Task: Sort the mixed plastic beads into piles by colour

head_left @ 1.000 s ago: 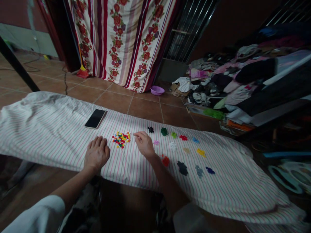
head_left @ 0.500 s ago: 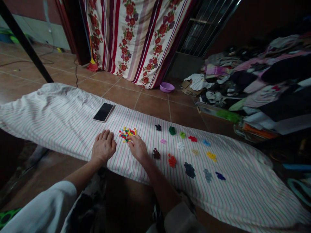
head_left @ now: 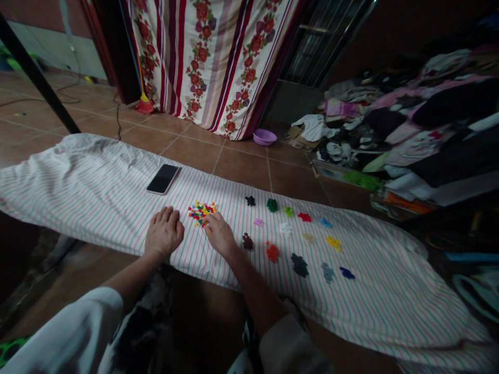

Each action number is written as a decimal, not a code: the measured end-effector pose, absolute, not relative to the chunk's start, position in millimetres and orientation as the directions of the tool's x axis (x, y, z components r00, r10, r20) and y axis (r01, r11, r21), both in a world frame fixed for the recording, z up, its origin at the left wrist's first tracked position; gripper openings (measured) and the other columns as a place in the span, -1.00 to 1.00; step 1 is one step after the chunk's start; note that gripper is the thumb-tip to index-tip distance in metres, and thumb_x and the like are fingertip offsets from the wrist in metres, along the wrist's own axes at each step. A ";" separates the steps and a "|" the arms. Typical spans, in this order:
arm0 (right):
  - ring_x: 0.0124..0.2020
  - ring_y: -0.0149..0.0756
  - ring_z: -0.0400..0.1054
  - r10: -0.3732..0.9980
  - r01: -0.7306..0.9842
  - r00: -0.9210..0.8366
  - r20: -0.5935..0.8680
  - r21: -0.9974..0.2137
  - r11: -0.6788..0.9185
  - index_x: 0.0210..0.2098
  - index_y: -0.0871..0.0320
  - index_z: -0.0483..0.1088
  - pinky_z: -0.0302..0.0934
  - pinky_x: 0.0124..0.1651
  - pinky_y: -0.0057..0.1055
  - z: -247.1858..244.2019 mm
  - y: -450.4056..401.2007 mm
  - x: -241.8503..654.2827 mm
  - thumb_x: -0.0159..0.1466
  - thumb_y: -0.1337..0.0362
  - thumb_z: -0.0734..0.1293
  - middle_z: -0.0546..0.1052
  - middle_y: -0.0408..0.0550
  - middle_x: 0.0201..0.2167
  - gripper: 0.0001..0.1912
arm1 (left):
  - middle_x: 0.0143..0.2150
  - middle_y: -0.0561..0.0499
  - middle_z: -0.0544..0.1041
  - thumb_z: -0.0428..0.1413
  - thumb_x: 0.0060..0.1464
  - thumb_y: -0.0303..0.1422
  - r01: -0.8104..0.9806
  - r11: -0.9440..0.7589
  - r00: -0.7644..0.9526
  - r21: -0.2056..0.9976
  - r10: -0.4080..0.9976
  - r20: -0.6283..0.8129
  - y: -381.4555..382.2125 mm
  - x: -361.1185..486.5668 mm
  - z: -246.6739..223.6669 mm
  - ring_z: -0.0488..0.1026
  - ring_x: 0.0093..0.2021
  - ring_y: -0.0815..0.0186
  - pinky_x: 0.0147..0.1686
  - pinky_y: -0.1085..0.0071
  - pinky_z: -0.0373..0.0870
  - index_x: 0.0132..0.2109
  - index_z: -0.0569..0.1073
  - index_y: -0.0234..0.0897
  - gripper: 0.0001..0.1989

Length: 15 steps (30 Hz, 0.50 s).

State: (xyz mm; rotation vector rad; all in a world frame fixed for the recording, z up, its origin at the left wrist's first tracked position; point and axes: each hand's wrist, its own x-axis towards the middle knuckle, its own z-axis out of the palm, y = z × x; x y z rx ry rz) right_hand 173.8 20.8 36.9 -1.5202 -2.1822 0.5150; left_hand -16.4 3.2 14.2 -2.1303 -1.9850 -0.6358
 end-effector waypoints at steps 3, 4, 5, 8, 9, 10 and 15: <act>-0.14 -0.29 0.36 0.941 0.801 -0.321 0.110 -0.498 0.332 -0.18 0.04 0.45 0.26 -0.12 -0.40 40.3 18.9 173.3 0.27 0.44 0.24 0.41 -0.06 -0.14 -0.77 | 0.18 -0.25 0.41 -0.11 0.16 -0.32 0.981 -0.108 0.033 0.159 0.911 0.411 3.0 -16.5 14.6 0.27 0.24 0.03 0.20 0.08 0.16 0.07 0.42 -0.36 -0.59; -0.15 -0.29 0.36 0.940 0.802 -0.324 0.112 -0.494 0.335 -0.19 0.04 0.45 0.25 -0.13 -0.41 40.4 18.5 173.3 0.27 0.44 0.24 0.41 -0.07 -0.15 -0.77 | 0.17 -0.24 0.41 -0.11 0.16 -0.32 0.981 -0.110 0.035 0.159 0.910 0.413 3.0 -16.6 14.6 0.27 0.24 0.03 0.19 0.08 0.17 0.07 0.42 -0.34 -0.60; -0.16 -0.29 0.36 0.938 0.801 -0.327 0.117 -0.492 0.341 -0.19 0.03 0.45 0.25 -0.14 -0.41 40.2 18.3 173.4 0.28 0.43 0.25 0.41 -0.07 -0.16 -0.78 | 0.17 -0.24 0.42 -0.10 0.16 -0.32 0.981 -0.111 0.035 0.159 0.908 0.417 2.9 -16.6 14.4 0.27 0.24 0.04 0.19 0.08 0.17 0.07 0.42 -0.33 -0.60; -0.15 -0.28 0.36 0.932 0.790 -0.335 0.136 -0.499 0.357 -0.20 0.05 0.45 0.25 -0.15 -0.41 39.0 18.2 173.7 0.30 0.39 0.26 0.40 -0.06 -0.16 -0.83 | 0.16 -0.23 0.42 -0.10 0.15 -0.33 0.982 -0.114 0.037 0.153 0.900 0.434 3.0 -16.8 13.0 0.28 0.23 0.05 0.18 0.08 0.17 0.07 0.41 -0.32 -0.61; -0.15 -0.28 0.36 0.931 0.786 -0.337 0.142 -0.502 0.361 -0.20 0.06 0.45 0.25 -0.14 -0.40 39.0 18.1 173.8 0.30 0.38 0.27 0.41 -0.06 -0.17 -0.84 | 0.16 -0.23 0.42 -0.10 0.15 -0.33 0.982 -0.118 0.042 0.147 0.897 0.439 3.1 -16.9 12.5 0.28 0.23 0.06 0.18 0.08 0.17 0.07 0.40 -0.32 -0.60; -0.15 -0.27 0.36 0.930 0.783 -0.338 0.145 -0.504 0.363 -0.20 0.06 0.45 0.25 -0.13 -0.40 39.2 18.0 173.8 0.30 0.37 0.28 0.41 -0.05 -0.17 -0.85 | 0.16 -0.23 0.42 -0.10 0.15 -0.33 0.983 -0.120 0.046 0.141 0.895 0.444 3.2 -17.1 12.0 0.28 0.23 0.06 0.18 0.08 0.17 0.07 0.40 -0.32 -0.60; -0.16 -0.29 0.37 0.936 0.797 -0.326 0.132 -0.493 0.347 -0.23 0.06 0.45 0.25 -0.16 -0.42 40.9 17.7 173.0 0.29 0.37 0.30 0.43 -0.07 -0.19 -0.89 | 0.15 -0.22 0.43 -0.11 0.16 -0.32 0.986 -0.123 0.059 0.112 0.890 0.453 3.9 -18.2 11.2 0.29 0.22 0.05 0.17 0.10 0.18 0.06 0.40 -0.32 -0.61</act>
